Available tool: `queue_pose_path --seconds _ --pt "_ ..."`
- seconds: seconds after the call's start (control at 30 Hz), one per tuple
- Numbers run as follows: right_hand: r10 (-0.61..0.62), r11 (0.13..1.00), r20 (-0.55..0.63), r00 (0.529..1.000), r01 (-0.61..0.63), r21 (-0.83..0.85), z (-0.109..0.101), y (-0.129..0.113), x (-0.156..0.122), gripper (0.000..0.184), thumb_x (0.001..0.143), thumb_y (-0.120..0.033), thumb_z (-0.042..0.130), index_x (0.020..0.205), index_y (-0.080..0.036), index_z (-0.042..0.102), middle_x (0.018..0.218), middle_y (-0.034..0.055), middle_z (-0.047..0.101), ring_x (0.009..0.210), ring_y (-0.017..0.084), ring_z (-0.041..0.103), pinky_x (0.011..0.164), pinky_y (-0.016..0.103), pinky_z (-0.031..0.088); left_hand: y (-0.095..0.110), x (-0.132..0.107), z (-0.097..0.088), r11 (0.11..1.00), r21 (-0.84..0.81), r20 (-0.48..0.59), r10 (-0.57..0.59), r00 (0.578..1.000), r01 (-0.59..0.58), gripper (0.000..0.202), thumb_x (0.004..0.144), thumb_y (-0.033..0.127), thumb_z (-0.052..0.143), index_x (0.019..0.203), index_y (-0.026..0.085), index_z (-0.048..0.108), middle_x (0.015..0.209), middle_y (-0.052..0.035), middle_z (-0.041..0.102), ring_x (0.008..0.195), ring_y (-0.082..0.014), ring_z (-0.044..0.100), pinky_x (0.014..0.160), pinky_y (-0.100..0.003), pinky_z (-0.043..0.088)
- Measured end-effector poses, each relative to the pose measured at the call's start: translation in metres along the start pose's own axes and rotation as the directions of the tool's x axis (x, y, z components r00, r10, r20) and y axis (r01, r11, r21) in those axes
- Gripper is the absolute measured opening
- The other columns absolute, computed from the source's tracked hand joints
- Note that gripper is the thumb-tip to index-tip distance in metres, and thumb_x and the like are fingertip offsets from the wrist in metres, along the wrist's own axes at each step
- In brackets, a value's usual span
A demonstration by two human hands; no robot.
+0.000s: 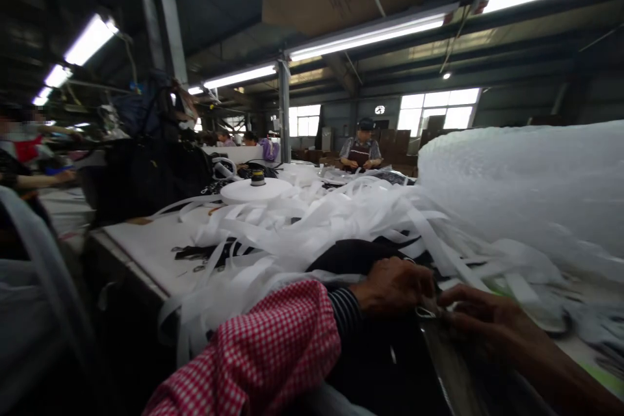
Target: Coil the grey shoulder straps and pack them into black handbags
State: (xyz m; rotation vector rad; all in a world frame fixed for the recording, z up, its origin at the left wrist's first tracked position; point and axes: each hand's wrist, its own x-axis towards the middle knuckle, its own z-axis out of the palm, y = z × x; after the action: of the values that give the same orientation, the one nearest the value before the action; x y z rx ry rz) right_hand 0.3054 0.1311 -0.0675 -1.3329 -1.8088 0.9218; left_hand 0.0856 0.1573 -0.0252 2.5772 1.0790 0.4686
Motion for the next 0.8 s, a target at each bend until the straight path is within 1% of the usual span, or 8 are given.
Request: queue_pose_path --seconds 0.03,0.1,0.17,0.23,0.37,0.5,0.6,0.8 --pt "0.078 0.985 0.07 0.994 -0.088 0.146 -0.003 -0.007 -0.007 0.038 0.072 -0.052 0.078 0.089 -0.018 0.074 0.071 0.0061 0.069 0.053 0.014 0.055 0.047 0.023 0.038 0.001 0.001 -0.001 0.998 -0.057 -0.008 0.01 1.0 -0.01 0.018 0.087 0.021 0.067 0.105 0.018 0.072 0.104 -0.004 0.077 0.096 -0.0192 0.071 0.073 -0.024 0.049" --pt "0.15 0.931 0.093 0.984 -0.173 0.322 -0.005 -0.02 -0.017 0.035 0.073 -0.045 0.082 0.086 -0.015 0.072 0.077 0.0062 0.07 0.054 0.01 0.054 0.046 0.018 0.033 0.0 0.005 -0.003 0.989 -0.146 0.002 0.028 1.0 -0.028 0.018 0.084 0.02 0.067 0.1 0.012 0.072 0.097 -0.0053 0.076 0.088 -0.018 0.071 0.069 -0.022 0.05" --pt "0.148 0.876 0.112 0.983 -0.183 0.446 -0.004 -0.027 -0.021 0.034 0.072 -0.042 0.083 0.085 -0.013 0.072 0.084 0.0081 0.072 0.056 0.009 0.056 0.044 0.016 0.031 -0.004 0.009 -0.003 0.981 -0.192 0.044 0.042 0.998 -0.033 0.016 0.078 0.014 0.065 0.091 0.01 0.074 0.085 -0.0044 0.075 0.078 -0.0172 0.069 0.063 -0.021 0.049" --pt "0.103 0.843 0.12 0.987 -0.151 0.516 -0.001 -0.028 -0.02 0.035 0.073 -0.042 0.081 0.089 -0.011 0.074 0.09 0.0123 0.074 0.062 0.014 0.065 0.043 0.017 0.036 -0.007 0.012 -0.001 0.982 -0.189 0.07 0.041 0.997 -0.027 0.017 0.073 0.009 0.061 0.085 0.01 0.074 0.076 -0.0034 0.072 0.07 -0.0164 0.066 0.058 -0.022 0.046" --pt "0.048 0.843 0.119 0.992 -0.104 0.528 0.006 -0.023 -0.017 0.035 0.071 -0.037 0.074 0.091 -0.009 0.075 0.091 0.0155 0.075 0.069 0.02 0.073 0.045 0.019 0.044 -0.008 0.007 0.001 0.997 -0.072 0.044 0.011 0.999 -0.008 0.022 0.07 0.008 0.058 0.082 0.014 0.075 0.077 -0.003 0.071 0.07 -0.0175 0.063 0.06 -0.025 0.041" --pt "0.067 0.887 0.102 0.993 -0.106 0.449 0.013 -0.021 -0.017 0.024 0.067 -0.025 0.071 0.087 -0.011 0.072 0.078 0.0076 0.072 0.061 0.014 0.067 0.043 0.015 0.041 -0.007 -0.004 0.003 0.994 0.105 0.001 0.012 1.0 -0.012 0.028 0.077 0.009 0.056 0.095 0.02 0.074 0.094 -0.0049 0.067 0.091 -0.0231 0.06 0.071 -0.031 0.039" --pt "0.044 0.927 0.091 0.995 -0.075 0.367 0.017 -0.019 -0.018 0.022 0.068 -0.024 0.069 0.087 -0.011 0.07 0.072 0.0044 0.07 0.057 0.012 0.064 0.041 0.014 0.039 -0.007 -0.012 0.006 0.979 0.199 0.014 0.044 0.999 -0.045 0.028 0.082 0.009 0.055 0.1 0.023 0.072 0.102 -0.0054 0.06 0.102 -0.0254 0.053 0.073 -0.033 0.037" --pt "0.007 0.932 0.09 0.996 -0.039 0.36 0.02 -0.013 -0.02 0.021 0.075 -0.023 0.065 0.091 -0.012 0.072 0.078 0.0053 0.072 0.059 0.012 0.065 0.042 0.015 0.04 -0.008 -0.014 0.008 0.968 0.246 0.012 0.055 0.998 -0.056 0.016 0.087 0.013 0.056 0.092 0.022 0.067 0.098 -0.0029 0.055 0.099 -0.0224 0.051 0.075 -0.034 0.035"
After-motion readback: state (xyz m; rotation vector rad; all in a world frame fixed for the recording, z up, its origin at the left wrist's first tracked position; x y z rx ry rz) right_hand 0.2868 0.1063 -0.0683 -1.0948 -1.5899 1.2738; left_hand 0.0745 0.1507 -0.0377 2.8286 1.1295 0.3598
